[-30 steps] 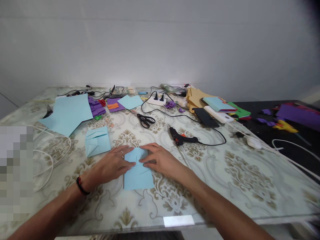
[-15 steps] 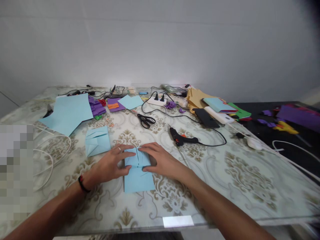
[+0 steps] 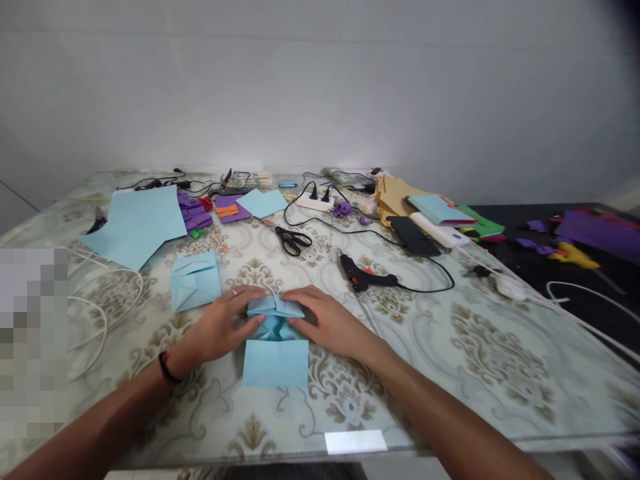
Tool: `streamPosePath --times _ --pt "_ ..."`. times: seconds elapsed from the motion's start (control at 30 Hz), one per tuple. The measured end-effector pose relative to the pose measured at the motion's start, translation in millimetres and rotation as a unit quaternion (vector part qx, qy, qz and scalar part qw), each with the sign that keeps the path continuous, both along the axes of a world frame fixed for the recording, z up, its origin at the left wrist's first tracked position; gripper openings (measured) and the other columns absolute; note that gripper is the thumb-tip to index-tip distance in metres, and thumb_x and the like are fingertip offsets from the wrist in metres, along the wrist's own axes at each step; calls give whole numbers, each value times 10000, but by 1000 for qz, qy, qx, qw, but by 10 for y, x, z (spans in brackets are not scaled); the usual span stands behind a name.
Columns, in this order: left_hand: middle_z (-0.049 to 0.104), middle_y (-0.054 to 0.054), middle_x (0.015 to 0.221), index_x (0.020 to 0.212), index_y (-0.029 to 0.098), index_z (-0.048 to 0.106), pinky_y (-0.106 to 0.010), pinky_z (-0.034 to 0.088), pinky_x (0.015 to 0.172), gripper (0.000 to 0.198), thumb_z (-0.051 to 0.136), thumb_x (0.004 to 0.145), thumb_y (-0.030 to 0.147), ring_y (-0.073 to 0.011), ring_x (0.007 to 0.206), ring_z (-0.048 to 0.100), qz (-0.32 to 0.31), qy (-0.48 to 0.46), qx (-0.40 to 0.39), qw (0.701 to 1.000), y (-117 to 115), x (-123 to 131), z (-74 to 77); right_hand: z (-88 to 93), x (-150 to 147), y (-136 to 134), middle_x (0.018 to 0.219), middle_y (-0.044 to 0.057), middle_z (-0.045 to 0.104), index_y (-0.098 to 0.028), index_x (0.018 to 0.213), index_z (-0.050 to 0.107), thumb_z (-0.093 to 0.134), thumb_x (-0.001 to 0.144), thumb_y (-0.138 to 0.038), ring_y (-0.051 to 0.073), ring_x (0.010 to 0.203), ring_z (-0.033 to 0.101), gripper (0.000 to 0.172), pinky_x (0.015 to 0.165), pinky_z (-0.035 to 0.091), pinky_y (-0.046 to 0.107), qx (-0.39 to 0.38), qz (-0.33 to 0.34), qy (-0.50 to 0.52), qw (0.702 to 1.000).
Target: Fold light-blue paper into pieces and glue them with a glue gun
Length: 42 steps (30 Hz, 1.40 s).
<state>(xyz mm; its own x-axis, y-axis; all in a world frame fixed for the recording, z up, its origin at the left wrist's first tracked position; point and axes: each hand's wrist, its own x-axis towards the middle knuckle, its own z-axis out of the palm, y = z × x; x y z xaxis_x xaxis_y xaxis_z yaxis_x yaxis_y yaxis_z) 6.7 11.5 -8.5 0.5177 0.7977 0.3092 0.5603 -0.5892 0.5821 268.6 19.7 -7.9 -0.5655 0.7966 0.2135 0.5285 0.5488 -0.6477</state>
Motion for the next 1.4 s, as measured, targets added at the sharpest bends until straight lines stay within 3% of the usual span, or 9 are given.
streamPosePath --times 0.1,0.3,0.47,0.67,0.93,1.23,1.4 --pt "697 -100 1317 1308 219 616 -416 544 1067 358 645 965 316 -256 1216 668 12 -10 -12 1000 -11 20 -4 -1 -23 -26 1242 119 734 -183 1252 687 659 902 -158 281 1178 641 352 1047 514 486 -2 -11 5 1000" --pt "751 -69 1220 1190 220 703 -389 573 1026 282 595 936 162 -225 1144 706 -7 -19 -14 1000 -29 44 -22 -54 -62 -53 1249 110 737 -191 1171 734 623 819 -52 272 1212 627 394 1075 502 493 9 -12 38 999" --pt "796 -49 1140 1130 241 769 -342 619 945 226 592 992 216 -198 1044 755 -23 -48 -1 999 -54 69 -45 -35 -71 -62 1178 85 761 -221 1088 760 638 812 -30 253 1157 662 358 1035 530 463 9 -18 61 998" --pt "808 -55 1104 1114 237 787 -336 630 921 206 624 988 223 -196 1009 766 -34 -51 17 998 -109 106 -33 7 -103 -101 1022 61 773 -234 1032 765 712 916 -169 232 1011 695 143 934 573 399 36 1 98 995" --pt "811 -66 1078 1051 208 793 -329 643 872 174 629 994 215 -195 957 772 -47 -57 29 997 -149 141 -4 4 -175 -141 1001 76 749 -246 960 789 666 980 -231 210 913 681 125 831 585 382 132 46 172 975" --pt "816 -61 1081 1135 209 782 -330 640 873 201 654 979 202 -198 978 773 -42 -42 57 997 -141 109 -30 119 -87 -115 882 41 725 -207 807 719 687 955 -249 186 835 681 157 813 544 323 -25 -33 224 974" --pt "816 -61 1075 1122 201 785 -322 636 866 194 661 972 196 -197 973 773 -42 -43 71 996 -137 92 -23 91 89 23 815 18 703 -197 809 691 687 941 -289 177 785 650 161 748 499 292 -57 -110 271 954"
